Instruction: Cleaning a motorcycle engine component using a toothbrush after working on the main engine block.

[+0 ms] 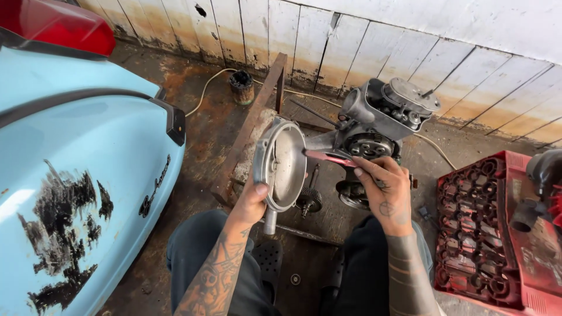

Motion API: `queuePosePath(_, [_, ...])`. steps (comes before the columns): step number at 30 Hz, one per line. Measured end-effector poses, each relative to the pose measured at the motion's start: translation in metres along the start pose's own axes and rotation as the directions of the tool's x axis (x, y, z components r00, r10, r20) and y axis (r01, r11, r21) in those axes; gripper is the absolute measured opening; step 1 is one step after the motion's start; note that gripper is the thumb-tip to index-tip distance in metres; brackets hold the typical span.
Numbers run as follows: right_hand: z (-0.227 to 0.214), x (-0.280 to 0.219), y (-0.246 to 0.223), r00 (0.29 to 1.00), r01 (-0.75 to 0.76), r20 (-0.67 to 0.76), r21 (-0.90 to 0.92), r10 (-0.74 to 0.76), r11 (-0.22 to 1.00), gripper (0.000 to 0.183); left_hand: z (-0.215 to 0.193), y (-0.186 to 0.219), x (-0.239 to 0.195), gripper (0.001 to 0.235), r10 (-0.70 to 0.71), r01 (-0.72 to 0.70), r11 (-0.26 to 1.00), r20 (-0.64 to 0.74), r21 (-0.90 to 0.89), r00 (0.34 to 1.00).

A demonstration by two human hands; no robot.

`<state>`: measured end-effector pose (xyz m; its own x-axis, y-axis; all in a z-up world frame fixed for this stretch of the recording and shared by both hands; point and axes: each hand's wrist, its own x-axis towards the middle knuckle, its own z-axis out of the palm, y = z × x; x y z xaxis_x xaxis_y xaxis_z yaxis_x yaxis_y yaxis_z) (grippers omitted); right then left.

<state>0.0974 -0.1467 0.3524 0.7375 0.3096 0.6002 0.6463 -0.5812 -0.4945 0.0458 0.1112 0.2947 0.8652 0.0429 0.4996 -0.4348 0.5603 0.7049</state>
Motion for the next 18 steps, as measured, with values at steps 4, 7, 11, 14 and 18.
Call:
queuePosePath(4, [0.003,-0.004,-0.012,0.979,0.174,0.071,0.186,-0.19,0.967,0.019,-0.05,-0.033,-0.013,0.094,-0.03,0.03,0.999,-0.043,-0.017,0.999])
queuePosePath(7, [0.003,-0.011,-0.014,0.972,0.065,0.2,0.262,-0.12,0.963,0.023,0.009,0.04,0.015,0.121,-0.06,0.044,0.988,0.106,0.149,0.993])
queuePosePath(11, [-0.008,-0.023,0.011,0.998,-0.001,-0.063,-0.085,-0.004,0.996,0.025,0.027,0.048,0.005,0.118,-0.059,0.021,0.946,0.11,0.322,0.992])
queuePosePath(14, [-0.005,-0.023,-0.007,0.99,0.019,-0.139,-0.026,-0.022,0.999,0.027,0.028,0.047,0.009,0.117,-0.056,0.013,0.93,0.107,0.367,0.993])
queuePosePath(18, [0.019,-0.032,-0.023,0.994,0.02,-0.104,-0.141,-0.035,0.99,0.026,0.038,0.051,0.009,0.118,-0.076,0.034,0.932,0.103,0.36,0.992])
